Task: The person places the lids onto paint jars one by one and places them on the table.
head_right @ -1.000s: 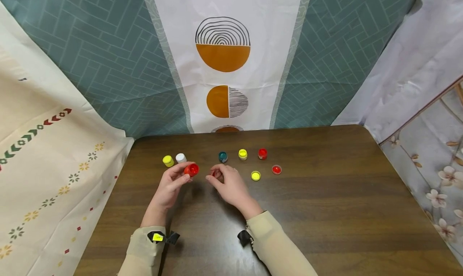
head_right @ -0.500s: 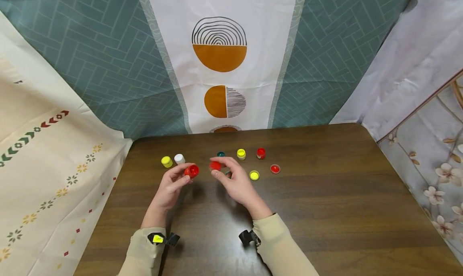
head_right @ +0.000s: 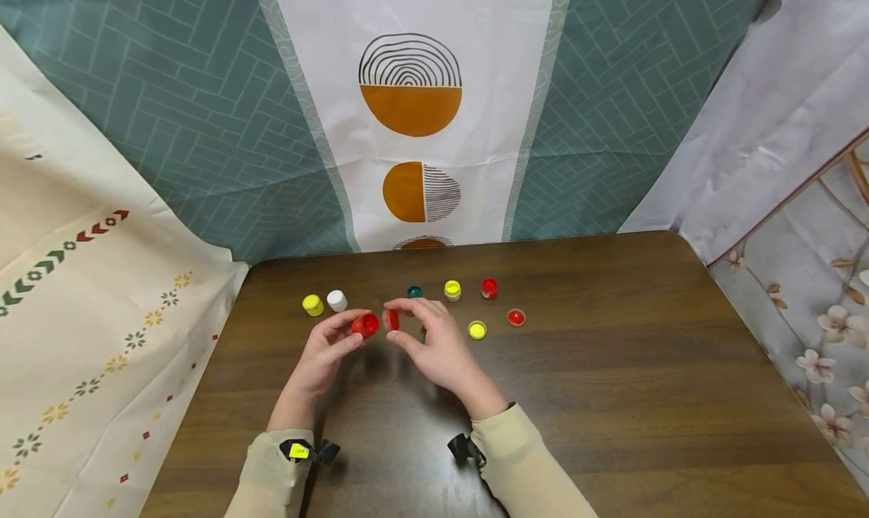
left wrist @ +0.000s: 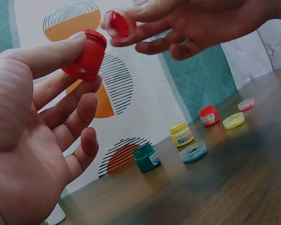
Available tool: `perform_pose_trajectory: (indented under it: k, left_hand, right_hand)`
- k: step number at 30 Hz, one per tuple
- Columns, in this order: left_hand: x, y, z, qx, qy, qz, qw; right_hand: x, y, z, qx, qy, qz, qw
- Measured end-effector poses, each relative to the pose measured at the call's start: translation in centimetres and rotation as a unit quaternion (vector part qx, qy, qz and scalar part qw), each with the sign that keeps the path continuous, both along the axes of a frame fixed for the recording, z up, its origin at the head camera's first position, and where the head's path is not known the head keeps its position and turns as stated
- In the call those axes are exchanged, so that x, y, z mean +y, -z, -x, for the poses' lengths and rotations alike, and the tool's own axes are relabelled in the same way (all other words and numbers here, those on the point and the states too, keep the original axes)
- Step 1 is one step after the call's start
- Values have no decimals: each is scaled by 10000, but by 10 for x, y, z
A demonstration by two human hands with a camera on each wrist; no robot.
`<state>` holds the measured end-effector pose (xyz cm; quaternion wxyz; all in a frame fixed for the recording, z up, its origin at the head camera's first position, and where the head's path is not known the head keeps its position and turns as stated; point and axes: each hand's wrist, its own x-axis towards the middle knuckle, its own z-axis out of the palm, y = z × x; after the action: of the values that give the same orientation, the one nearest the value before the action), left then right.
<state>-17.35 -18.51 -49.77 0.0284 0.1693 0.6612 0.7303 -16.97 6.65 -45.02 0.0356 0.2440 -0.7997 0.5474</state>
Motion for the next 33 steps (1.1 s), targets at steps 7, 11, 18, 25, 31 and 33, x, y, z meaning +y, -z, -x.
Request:
perform_pose_trajectory:
  k: [7,11,18,25,31,33]
  left_hand:
    - [4,-1,0,50,132,93,9999]
    - [5,0,0,7,128,122,9998]
    - [5,-1,0,17,202,217,9996]
    - [5,-2,-2,16,341,215,9992]
    - [6,-1,-1,-17,378,242,9990]
    - [6,0,-1,-1,367,264,9990]
  right_hand:
    - [-5,-5,-4,997,22,-759,9921]
    - [-6,-7,-6,1207,45,-954,9881]
    - [-6,-7,-7,1495,32,-1090,9827]
    - [-6,-5,-6,1764,-42,-1227,9766]
    - [-5,-4,-6,1738,0,-1361,9753]
    - [-4,-3,-6,1706,37,-1431,9749]
